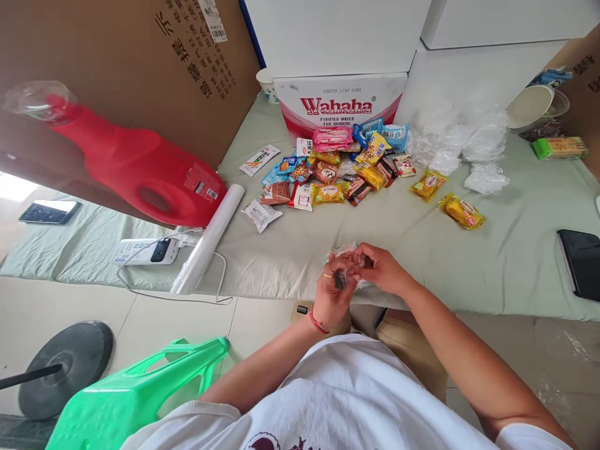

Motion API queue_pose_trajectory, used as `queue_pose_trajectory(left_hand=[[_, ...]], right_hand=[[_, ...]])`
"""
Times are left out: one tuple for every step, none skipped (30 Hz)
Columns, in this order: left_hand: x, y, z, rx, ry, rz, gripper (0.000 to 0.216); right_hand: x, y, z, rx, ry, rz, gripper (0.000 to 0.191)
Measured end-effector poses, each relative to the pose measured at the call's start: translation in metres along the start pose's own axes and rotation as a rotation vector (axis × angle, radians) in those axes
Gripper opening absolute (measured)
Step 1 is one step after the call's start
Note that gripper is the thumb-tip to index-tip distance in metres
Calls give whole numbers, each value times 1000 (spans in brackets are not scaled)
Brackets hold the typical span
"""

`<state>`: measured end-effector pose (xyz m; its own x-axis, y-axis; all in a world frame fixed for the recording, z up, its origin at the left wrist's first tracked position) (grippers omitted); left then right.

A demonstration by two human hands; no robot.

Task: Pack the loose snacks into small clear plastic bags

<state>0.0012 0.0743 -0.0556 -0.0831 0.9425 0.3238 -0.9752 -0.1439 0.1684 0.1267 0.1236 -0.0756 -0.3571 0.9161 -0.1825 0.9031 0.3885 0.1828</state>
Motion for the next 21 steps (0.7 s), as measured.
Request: queue_pose_trajectory(left_hand=[[-1, 2, -2, -10, 14, 40, 20], [-2, 5, -3, 11, 21, 71, 18], [-1, 8, -5, 61, 27, 92, 17], [-1, 11, -7, 132, 35, 105, 20], [1, 14, -10, 214, 48, 116, 25], [2, 18, -13, 298, 70, 130, 33], [4, 23, -17, 374, 98, 144, 44], [7, 26, -21, 442, 128, 155, 54], [10, 29, -25, 500, 155, 162, 60], [13, 31, -27, 547, 176, 159, 62], [17, 32, -29, 578, 192, 143, 60], [21, 31, -29, 588, 204, 119, 57], [24, 29, -28, 578, 219, 90, 53], [25, 26, -26, 548, 239, 57, 49], [26, 23, -23, 501, 256, 24, 45], [25, 19, -16, 445, 256, -1, 41], [24, 15, -5, 390, 222, -13, 37], [23, 11, 10, 345, 143, -16, 32], [21, 6, 30, 308, 14, -19, 27], [17, 1, 53, 277, -155, -32, 23], [10, -6, 76, 256, -335, -60, 22]], right_hand=[[-1, -2, 2, 22, -17, -38, 24], [-2, -3, 4, 51, -38, -85, 26], [-3, -5, 7, 80, -61, -127, 30], [-4, -5, 9, 101, -81, -149, 32], [-3, -3, 12, 108, -94, -143, 33], [-2, -1, 15, 102, -99, -111, 33], [0, 3, 16, 79, -96, -50, 32], [1, 8, 16, 40, -85, 37, 31], [1, 15, 15, -11, -71, 140, 31], [-2, 21, 13, -70, -60, 245, 32], [-5, 26, 10, -135, -55, 335, 32], [-10, 28, 8, -199, -57, 394, 31], [-14, 28, 7, -249, -69, 418, 30], [-19, 26, 7, -269, -88, 418, 29], [-24, 22, 9, -251, -111, 400, 30], [-29, 19, 12, -183, -139, 377, 31], [-35, 15, 16, -64, -174, 353, 32], [-42, 11, 21, 103, -214, 326, 31], [-49, 5, 24, 301, -251, 295, 31], [-56, 0, 26, 509, -282, 265, 34], [-63, -2, 27, 703, -298, 248, 37]])
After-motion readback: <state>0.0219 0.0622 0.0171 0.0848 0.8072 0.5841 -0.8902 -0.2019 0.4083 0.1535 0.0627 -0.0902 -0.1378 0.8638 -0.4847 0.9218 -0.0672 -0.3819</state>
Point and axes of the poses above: each hand's wrist, its own x-axis towards the middle knuckle, its own y-axis out of the back of the hand, z = x × y, the point moved 10 cm from there along x, towards the middle knuckle, and after that the axes turned 5 degrees about z, right-handed, at the moved point
